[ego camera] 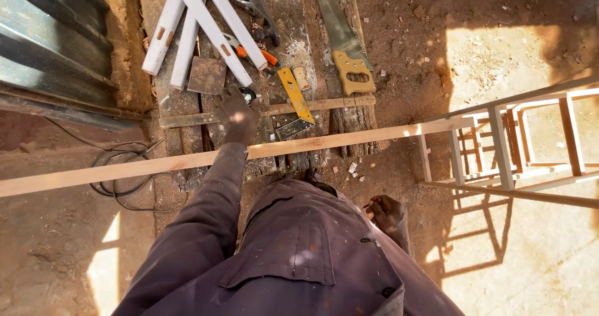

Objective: Measuring and marking a wooden plank using a tape measure, pencil, and speed square in a workshop.

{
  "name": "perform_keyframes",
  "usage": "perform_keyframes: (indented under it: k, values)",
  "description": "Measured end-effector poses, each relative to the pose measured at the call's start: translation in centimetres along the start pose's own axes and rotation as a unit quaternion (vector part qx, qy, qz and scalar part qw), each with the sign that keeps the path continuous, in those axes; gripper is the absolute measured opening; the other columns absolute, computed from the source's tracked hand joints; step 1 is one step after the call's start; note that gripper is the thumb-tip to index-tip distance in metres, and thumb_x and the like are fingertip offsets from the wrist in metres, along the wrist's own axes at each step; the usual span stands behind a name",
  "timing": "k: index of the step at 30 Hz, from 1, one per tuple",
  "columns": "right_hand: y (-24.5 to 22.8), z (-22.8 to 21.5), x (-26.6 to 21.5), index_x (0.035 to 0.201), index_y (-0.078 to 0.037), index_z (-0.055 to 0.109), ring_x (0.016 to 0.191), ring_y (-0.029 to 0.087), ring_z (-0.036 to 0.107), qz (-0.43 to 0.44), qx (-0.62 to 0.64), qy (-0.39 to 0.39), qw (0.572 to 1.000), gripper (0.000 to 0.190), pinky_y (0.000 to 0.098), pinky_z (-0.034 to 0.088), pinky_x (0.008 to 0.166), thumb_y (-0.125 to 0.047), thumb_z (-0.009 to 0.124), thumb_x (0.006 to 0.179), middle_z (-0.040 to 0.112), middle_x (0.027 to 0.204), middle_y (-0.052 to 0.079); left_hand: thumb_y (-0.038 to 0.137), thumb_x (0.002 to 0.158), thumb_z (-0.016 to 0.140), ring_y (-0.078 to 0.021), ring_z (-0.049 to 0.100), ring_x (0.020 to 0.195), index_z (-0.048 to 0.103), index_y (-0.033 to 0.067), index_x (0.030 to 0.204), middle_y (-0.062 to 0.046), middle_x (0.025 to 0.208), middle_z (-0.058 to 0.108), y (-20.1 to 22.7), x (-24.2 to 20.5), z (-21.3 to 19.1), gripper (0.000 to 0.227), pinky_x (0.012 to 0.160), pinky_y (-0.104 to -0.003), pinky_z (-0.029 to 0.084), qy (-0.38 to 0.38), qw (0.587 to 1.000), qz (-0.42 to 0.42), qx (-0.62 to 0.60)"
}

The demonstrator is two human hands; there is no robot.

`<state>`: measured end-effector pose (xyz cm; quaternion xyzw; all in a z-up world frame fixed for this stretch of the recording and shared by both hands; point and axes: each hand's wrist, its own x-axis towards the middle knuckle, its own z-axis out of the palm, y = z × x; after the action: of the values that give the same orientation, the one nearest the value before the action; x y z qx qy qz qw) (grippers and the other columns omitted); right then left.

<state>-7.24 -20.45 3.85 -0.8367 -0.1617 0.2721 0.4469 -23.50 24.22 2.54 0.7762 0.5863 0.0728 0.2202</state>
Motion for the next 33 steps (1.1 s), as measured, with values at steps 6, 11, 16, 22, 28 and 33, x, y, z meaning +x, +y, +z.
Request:
perform_keyframes:
  k: [6, 11, 16, 22, 28, 33]
  values:
    - [2.7, -0.4, -1.5, 0.099, 0.008, 0.075, 0.053, 0.025, 0.062, 0.061, -0.030, -0.011, 0.998, 0.023, 0.0324, 0.049, 0.048, -0.012, 0.070, 0.091, 0.073, 0.070, 0.025, 0.054, 0.097, 0.065, -0.0423, 0.040, 0.137, 0.054, 0.0040, 0.142, -0.021, 0.135, 0.055, 0.5, 1.8, 2.1, 0.069, 0.092, -0.050, 0.060, -0.051, 0.993, 0.009, 0.109]
    - [5.5, -0.2, -2.0, 0.097, 0.002, 0.078, 0.056, 0.025, 0.062, 0.075, -0.059, -0.004, 0.995, 0.017, 0.0331, 0.048, 0.052, -0.012, 0.070, 0.091, 0.073, 0.068, 0.022, 0.056, 0.095, 0.069, -0.0400, 0.040, 0.137, 0.054, 0.0045, 0.144, -0.020, 0.137, 0.059, 0.1, 1.9, 2.3, 0.072, 0.100, -0.048, 0.055, -0.032, 0.995, 0.021, 0.093]
    - [-0.1, 0.7, -3.4, 0.094, -0.003, 0.079, 0.057, 0.024, 0.061, 0.091, -0.063, -0.006, 0.994, 0.014, 0.0331, 0.046, 0.053, -0.013, 0.070, 0.090, 0.070, 0.061, 0.018, 0.048, 0.094, 0.071, -0.0411, 0.041, 0.135, 0.056, 0.0035, 0.140, -0.021, 0.134, 0.061, -0.9, 0.2, 1.0, 0.066, 0.094, -0.051, 0.060, -0.032, 0.997, 0.050, 0.048]
    - [-5.6, 1.2, -3.8, 0.090, -0.003, 0.080, 0.054, 0.024, 0.063, 0.086, -0.055, 0.042, 0.994, 0.014, 0.0328, 0.050, 0.056, -0.015, 0.074, 0.091, 0.073, 0.066, 0.017, 0.023, 0.083, 0.082, -0.0484, 0.061, 0.113, 0.059, -0.0013, 0.137, -0.029, 0.120, 0.058, -1.9, -5.4, -3.0, 0.064, 0.085, -0.058, 0.060, 0.014, 0.951, 0.049, -0.306]
    - [-2.9, 1.3, -0.3, 0.090, -0.011, 0.080, 0.055, 0.021, 0.063, 0.042, -0.091, 0.030, 0.995, 0.021, 0.0316, 0.048, 0.055, -0.030, 0.074, 0.093, 0.068, 0.061, 0.012, 0.020, 0.077, 0.057, -0.0299, 0.067, 0.091, 0.068, 0.0023, 0.126, -0.020, 0.103, 0.064, -2.0, -10.4, -4.5, 0.054, 0.071, -0.040, 0.067, -0.166, 0.656, -0.062, -0.734]
    - [-11.6, 2.0, 0.2, 0.085, -0.002, 0.069, 0.070, 0.027, 0.067, -0.054, -0.035, -0.056, 0.996, 0.034, 0.0378, 0.054, 0.070, -0.027, 0.054, 0.101, 0.070, 0.071, 0.017, 0.014, 0.091, 0.071, -0.0396, 0.077, 0.088, 0.076, -0.0044, 0.102, -0.030, 0.094, 0.074, -0.7, -14.8, -4.0, 0.022, 0.074, -0.050, 0.068, -0.145, 0.614, -0.098, -0.770]
